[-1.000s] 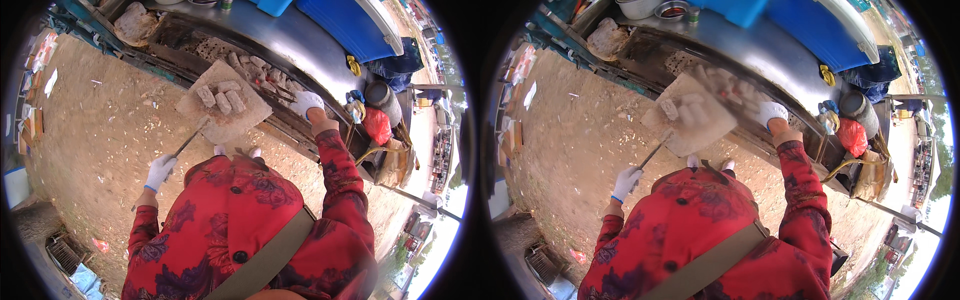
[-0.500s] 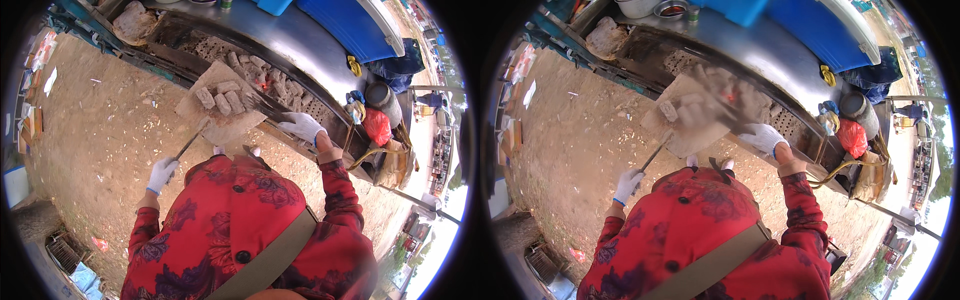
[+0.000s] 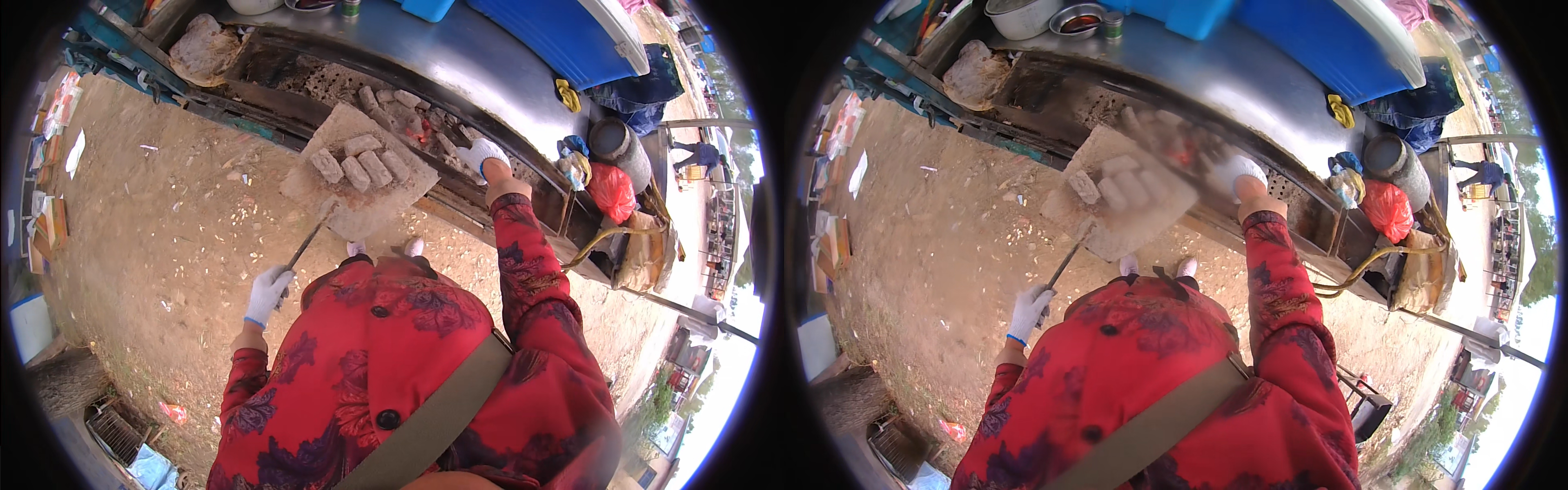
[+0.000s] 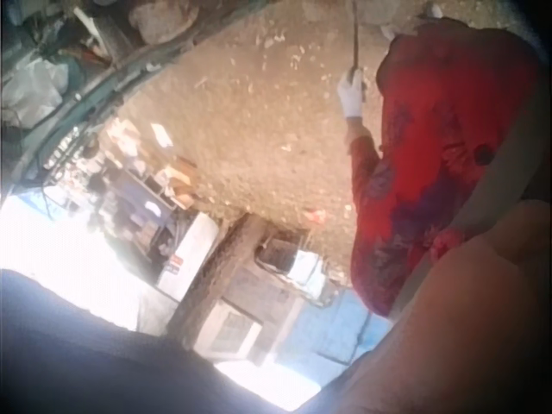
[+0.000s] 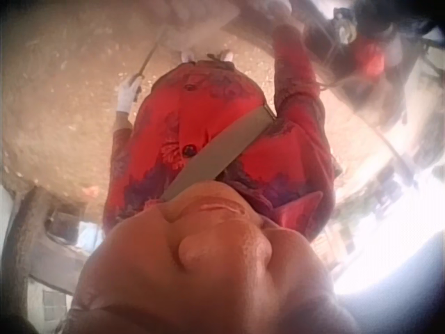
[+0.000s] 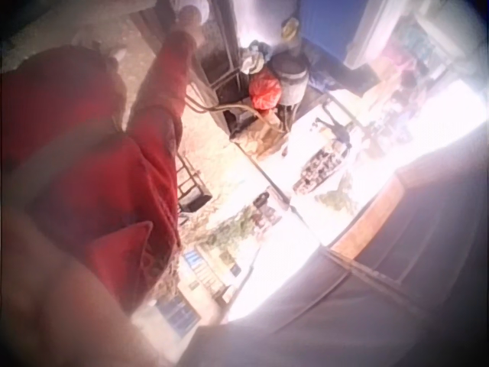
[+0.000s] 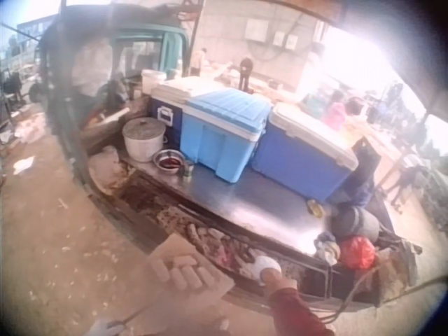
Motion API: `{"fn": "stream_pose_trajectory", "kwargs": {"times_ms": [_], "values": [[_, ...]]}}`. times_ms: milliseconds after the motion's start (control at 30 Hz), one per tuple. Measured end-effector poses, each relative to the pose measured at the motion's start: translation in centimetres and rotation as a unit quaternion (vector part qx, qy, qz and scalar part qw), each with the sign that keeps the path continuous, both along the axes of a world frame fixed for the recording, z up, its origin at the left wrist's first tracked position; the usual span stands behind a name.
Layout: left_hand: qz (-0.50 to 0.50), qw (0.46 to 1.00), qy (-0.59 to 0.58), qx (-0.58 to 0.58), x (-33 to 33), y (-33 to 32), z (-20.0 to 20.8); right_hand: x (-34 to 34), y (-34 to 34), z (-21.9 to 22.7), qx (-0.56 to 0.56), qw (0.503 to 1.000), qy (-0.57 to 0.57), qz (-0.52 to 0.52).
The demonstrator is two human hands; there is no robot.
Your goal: The person retrieves charcoal briquettes from a cart, places them on a flat board, and carries them to a small fire on the ground. They squat and use a metal rod and tongs to arrange and stoke the briquettes until they are glowing, then return the board to the cart.
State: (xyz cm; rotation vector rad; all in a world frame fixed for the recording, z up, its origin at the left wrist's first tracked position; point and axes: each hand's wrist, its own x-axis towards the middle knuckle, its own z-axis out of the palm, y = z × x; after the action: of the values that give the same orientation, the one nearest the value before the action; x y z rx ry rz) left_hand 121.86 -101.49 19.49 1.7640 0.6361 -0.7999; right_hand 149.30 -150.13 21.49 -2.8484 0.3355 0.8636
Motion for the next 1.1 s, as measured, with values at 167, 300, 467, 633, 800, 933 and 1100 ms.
{"fn": "stream_pose_trajectory", "kwargs": {"times_ms": [167,300,467,633,800,933,1100], "values": [[0.017,1.0,0.001,0.001,-0.4,0.0,-0.6,-0.2,-0.3,0.7,0.17,0.981,-0.006,-0.092],[0.016,1.0,0.007,-0.012,-0.3,0.1,-0.8,-0.3,1.5,0.6,0.059,0.992,-0.111,0.032],[0.009,1.0,0.01,-0.011,-0.1,0.4,-0.8,-0.3,-0.9,4.6,0.169,0.975,0.082,-0.118],[0.012,1.0,0.012,-0.008,-0.2,0.1,-0.7,-2.7,-1.8,9.8,0.195,0.971,0.09,-0.105],[-0.003,0.999,0.032,0.005,0.0,-0.1,-0.2,-7.1,0.0,12.2,0.258,0.951,0.1,-0.136],[0.006,1.0,0.027,-0.009,0.2,-0.3,0.5,-8.2,2.1,9.2,0.274,0.959,0.069,-0.025],[0.004,1.0,0.022,0.004,0.1,-0.5,1.0,-6.6,3.4,6.9,0.101,0.977,-0.033,0.183]]}}
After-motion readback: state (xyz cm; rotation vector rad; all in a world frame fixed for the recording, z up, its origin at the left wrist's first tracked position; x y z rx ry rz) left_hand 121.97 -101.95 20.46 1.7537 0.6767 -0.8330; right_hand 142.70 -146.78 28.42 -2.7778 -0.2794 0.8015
